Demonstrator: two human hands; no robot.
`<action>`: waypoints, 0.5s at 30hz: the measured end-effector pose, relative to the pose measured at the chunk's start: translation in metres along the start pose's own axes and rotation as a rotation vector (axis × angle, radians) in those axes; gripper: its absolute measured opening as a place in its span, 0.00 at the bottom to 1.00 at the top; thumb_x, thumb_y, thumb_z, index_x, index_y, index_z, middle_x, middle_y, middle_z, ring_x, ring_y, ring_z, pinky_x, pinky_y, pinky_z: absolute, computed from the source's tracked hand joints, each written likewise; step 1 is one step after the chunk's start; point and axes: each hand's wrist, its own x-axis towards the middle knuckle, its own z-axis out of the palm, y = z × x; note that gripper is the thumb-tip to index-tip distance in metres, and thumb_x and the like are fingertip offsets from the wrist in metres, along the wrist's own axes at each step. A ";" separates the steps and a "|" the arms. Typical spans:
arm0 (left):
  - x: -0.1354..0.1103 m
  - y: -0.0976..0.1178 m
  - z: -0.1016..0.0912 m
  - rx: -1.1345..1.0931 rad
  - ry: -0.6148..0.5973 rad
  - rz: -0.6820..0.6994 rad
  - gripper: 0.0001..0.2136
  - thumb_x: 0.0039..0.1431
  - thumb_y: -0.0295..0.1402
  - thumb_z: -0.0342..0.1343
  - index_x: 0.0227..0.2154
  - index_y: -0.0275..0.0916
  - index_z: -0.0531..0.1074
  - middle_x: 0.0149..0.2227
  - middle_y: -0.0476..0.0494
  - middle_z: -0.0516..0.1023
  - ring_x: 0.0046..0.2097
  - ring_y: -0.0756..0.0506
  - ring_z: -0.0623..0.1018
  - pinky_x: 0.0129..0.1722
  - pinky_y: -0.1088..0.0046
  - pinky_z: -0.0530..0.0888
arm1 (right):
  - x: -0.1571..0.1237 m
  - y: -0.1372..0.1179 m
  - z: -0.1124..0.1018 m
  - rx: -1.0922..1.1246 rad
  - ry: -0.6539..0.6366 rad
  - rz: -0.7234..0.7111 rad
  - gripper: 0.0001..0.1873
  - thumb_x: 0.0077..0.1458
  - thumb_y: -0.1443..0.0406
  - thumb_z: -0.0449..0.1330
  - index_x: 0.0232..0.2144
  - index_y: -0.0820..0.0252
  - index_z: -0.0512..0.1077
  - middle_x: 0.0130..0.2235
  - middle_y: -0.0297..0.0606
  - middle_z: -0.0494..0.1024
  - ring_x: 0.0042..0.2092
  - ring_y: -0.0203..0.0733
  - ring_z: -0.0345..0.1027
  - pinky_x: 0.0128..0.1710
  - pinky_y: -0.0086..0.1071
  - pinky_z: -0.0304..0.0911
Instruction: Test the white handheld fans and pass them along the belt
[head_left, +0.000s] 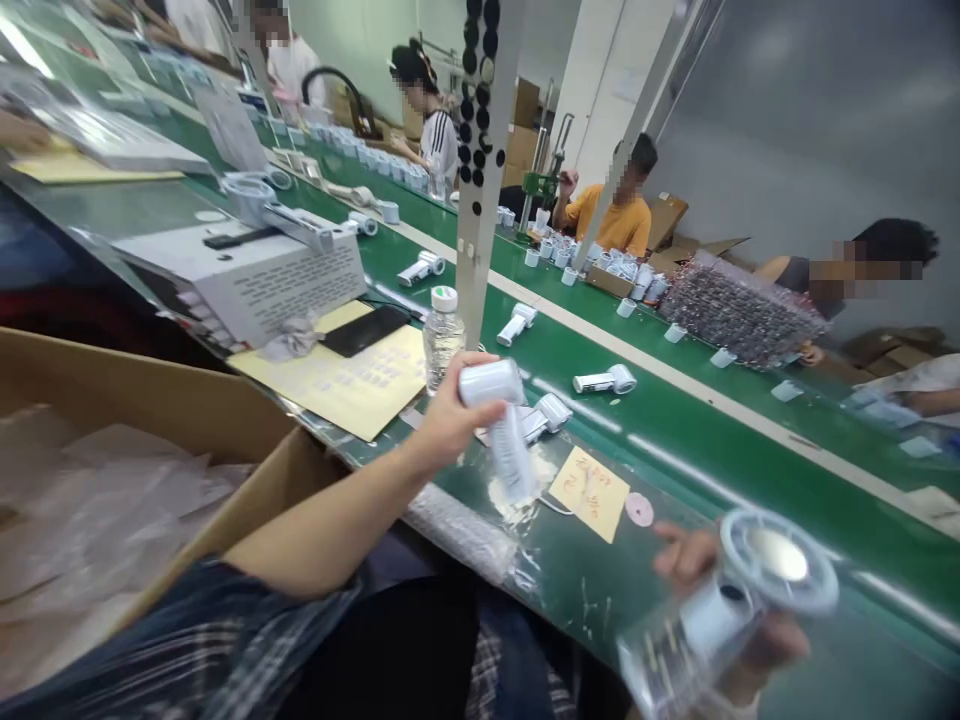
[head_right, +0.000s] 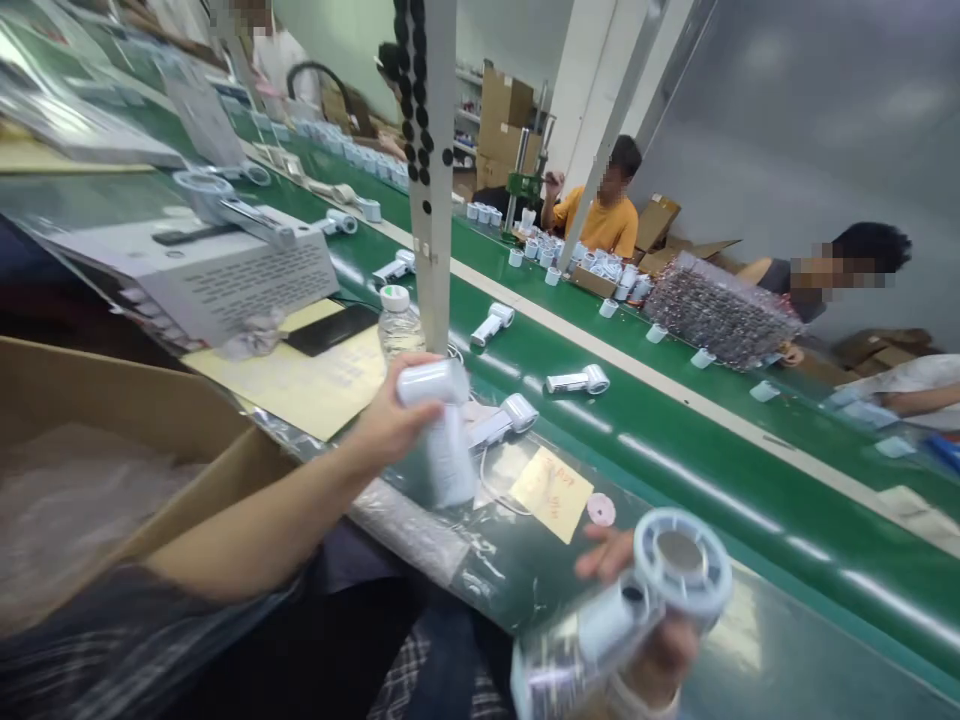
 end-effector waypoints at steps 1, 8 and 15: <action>0.002 -0.006 0.004 -0.001 0.091 0.010 0.30 0.40 0.45 0.74 0.44 0.41 0.67 0.37 0.49 0.74 0.35 0.49 0.76 0.33 0.75 0.75 | 0.002 0.001 0.002 -0.010 0.024 -0.032 0.21 0.54 0.54 0.68 0.43 0.61 0.72 0.32 0.34 0.80 0.34 0.42 0.78 0.35 0.40 0.79; -0.013 -0.006 0.022 0.006 -0.319 -0.002 0.33 0.45 0.51 0.70 0.48 0.42 0.63 0.36 0.48 0.75 0.31 0.48 0.77 0.30 0.73 0.74 | 0.000 0.025 0.017 0.164 -0.119 0.367 0.45 0.46 0.52 0.74 0.61 0.45 0.58 0.51 0.44 0.78 0.38 0.51 0.80 0.39 0.48 0.75; -0.029 -0.049 0.092 0.359 -0.502 0.414 0.34 0.47 0.51 0.68 0.53 0.41 0.65 0.52 0.35 0.74 0.54 0.36 0.75 0.56 0.55 0.71 | -0.049 0.053 0.051 0.157 -0.391 0.543 0.45 0.49 0.34 0.58 0.60 0.54 0.64 0.57 0.49 0.74 0.59 0.59 0.69 0.57 0.51 0.67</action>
